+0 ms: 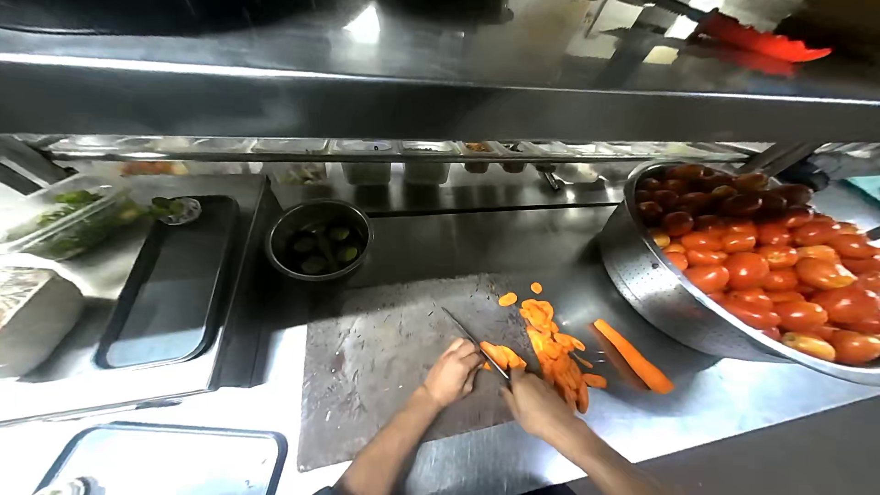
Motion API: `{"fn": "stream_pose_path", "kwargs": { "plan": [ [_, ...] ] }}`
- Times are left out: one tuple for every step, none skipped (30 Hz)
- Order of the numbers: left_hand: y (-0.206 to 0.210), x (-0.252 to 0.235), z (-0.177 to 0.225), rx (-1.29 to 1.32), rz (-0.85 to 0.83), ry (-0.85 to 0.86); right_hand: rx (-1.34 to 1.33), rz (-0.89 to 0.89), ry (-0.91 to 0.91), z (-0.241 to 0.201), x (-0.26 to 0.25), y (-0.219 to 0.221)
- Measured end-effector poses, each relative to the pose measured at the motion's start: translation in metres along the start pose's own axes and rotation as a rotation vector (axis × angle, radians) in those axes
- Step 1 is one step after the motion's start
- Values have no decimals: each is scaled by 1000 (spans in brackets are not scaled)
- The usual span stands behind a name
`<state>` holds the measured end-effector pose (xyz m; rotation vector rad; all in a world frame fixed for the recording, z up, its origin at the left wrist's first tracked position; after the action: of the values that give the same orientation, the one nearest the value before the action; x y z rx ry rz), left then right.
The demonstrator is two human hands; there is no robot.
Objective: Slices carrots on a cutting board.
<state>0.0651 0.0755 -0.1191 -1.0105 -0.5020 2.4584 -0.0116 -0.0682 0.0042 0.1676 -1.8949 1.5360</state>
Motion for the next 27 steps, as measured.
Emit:
{"fn": "stream_pose_path", "kwargs": {
  "plan": [
    [1,1,0,-2,5,1,-5,55,-1,-4,-11,15],
    [1,3,1,-3,7,-6,3,78,-8,-7,-18,22],
    [-1,3,0,-3,4,-18,3,79,-23,-9,-21,22],
    [-1,3,0,1,1,-32,-6,69,-43,-7,-21,18],
    [-2,3,1,6,-3,-52,-19,54,-59,-3,-19,10],
    [-4,1,0,7,-9,-69,-31,41,-74,-1,-15,1],
    [-6,1,0,4,-10,-79,-32,25,-82,1,-10,-6],
    [-7,3,0,0,-9,-81,-22,4,-84,0,-3,-11],
    [-7,4,1,-4,-14,-80,-3,-19,-82,0,2,-16],
    [-8,4,0,-5,-21,-79,24,-40,-77,-2,6,-20],
    [-8,4,1,-4,-34,-80,50,-54,-76,-3,8,-23],
    [-9,3,2,-3,-45,-82,70,-65,-77,-4,8,-25],
    [-10,3,3,-3,-47,-85,85,-76,-76,-5,9,-29],
    [-10,3,3,-4,-39,-86,96,-91,-75,-6,10,-33],
    [-11,3,2,-6,-32,-85,102,-108,-72,-7,12,-38],
    [-10,3,2,-10,-21,-80,106,-126,-69,-8,14,-43],
    [-10,4,1,-15,-14,-80,107,-144,-66,-7,16,-45],
    [-9,5,1,-16,-11,-81,101,-158,-59,-5,17,-46],
    [-9,4,1,-16,-11,-83,92,-157,-54,-3,17,-42],
    [-8,4,0,-19,-8,-80,72,-135,-43,-2,13,-34],
    [-8,4,0,-22,-2,-77,35,-93,-31,-1,7,-21],
    [-7,5,0,-22,8,-71,-5,-37,-25,-2,-2,-5],
    [-5,5,-1,-18,19,-64,-26,15,-23,-3,-12,9],
    [-4,6,0,-12,27,-62,-31,53,-28,-5,-20,18],
    [-5,5,-1,-9,35,-64,-37,65,-37,-7,-25,20],
    [-6,5,-1,-7,35,-67,-44,55,-49,-9,-26,16],
    [-6,6,1,-5,24,-73,-44,27,-59,-8,-22,9]
  ]
}}
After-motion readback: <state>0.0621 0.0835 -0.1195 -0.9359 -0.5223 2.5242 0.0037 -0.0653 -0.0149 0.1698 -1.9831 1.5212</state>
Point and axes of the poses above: each hand's wrist, its own x-axis away from the middle knuckle, its own y-axis out of the palm, z = x × y, the point moved 1 cm from there along -x, towards the middle knuckle, and after that the axes turned 13 degrees about z, right-handed, at the moved point
